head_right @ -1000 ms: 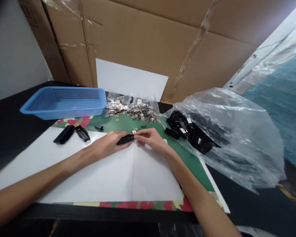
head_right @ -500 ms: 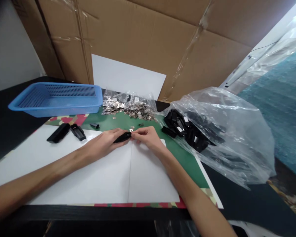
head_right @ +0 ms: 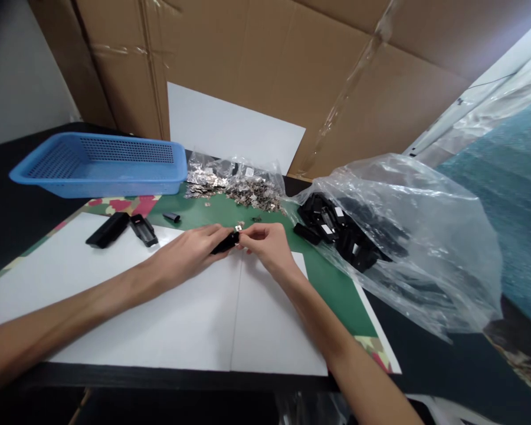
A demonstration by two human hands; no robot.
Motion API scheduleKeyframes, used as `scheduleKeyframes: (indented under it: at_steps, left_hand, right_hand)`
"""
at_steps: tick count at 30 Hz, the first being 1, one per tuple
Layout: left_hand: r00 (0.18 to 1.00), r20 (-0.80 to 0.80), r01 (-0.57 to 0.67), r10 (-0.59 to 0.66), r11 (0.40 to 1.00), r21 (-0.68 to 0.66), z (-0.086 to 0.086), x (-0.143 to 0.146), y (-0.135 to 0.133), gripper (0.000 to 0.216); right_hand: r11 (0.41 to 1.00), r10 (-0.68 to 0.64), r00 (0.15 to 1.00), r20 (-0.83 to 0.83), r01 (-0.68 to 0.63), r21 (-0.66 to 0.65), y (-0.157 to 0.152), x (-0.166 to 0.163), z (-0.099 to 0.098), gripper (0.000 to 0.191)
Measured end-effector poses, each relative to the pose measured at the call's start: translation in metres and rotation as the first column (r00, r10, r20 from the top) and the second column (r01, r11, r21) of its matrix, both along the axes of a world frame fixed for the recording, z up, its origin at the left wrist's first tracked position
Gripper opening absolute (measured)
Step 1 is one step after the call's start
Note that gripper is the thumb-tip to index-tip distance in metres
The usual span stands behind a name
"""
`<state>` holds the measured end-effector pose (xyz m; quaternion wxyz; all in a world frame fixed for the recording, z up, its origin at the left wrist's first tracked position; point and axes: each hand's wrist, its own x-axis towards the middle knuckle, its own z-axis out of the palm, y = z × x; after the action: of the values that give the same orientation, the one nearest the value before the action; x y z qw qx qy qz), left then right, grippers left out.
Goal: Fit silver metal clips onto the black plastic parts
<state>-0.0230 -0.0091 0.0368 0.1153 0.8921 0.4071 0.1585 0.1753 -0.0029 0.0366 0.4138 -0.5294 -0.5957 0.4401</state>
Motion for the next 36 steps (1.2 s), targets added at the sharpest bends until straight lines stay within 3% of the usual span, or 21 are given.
scheduleKeyframes:
  at_steps: [6, 14, 16, 22, 36]
  left_hand:
    - [0.996, -0.088, -0.022, 0.026, 0.999, 0.048, 0.008, 0.002, -0.007, 0.013]
    - [0.995, -0.094, -0.011, 0.017, 0.998, 0.066, 0.000, 0.001, -0.007, 0.009]
    - [0.998, -0.057, -0.013, 0.016, 0.998, 0.058, -0.002, 0.000, -0.004, 0.010]
    - [0.999, 0.034, 0.031, -0.030, 0.999, -0.018, -0.004, -0.008, 0.008, 0.012]
    - [1.000, 0.029, 0.014, -0.011, 0.996, -0.085, 0.005, -0.006, 0.001, 0.012]
  right_hand:
    - [0.999, 0.004, 0.999, -0.052, -0.002, 0.032, -0.002, -0.002, 0.003, 0.014]
    - [0.999, -0.041, 0.998, -0.045, 0.043, 0.024, -0.002, -0.007, -0.006, 0.013]
    - [1.000, -0.011, 0.999, -0.040, 0.012, 0.016, -0.002, -0.005, -0.004, 0.016]
    - [0.963, 0.251, 0.967, -0.039, -0.254, -0.090, 0.001, 0.015, 0.008, 0.032]
    - [0.968, 0.237, 0.971, -0.045, -0.239, -0.073, 0.005, 0.016, -0.001, 0.037]
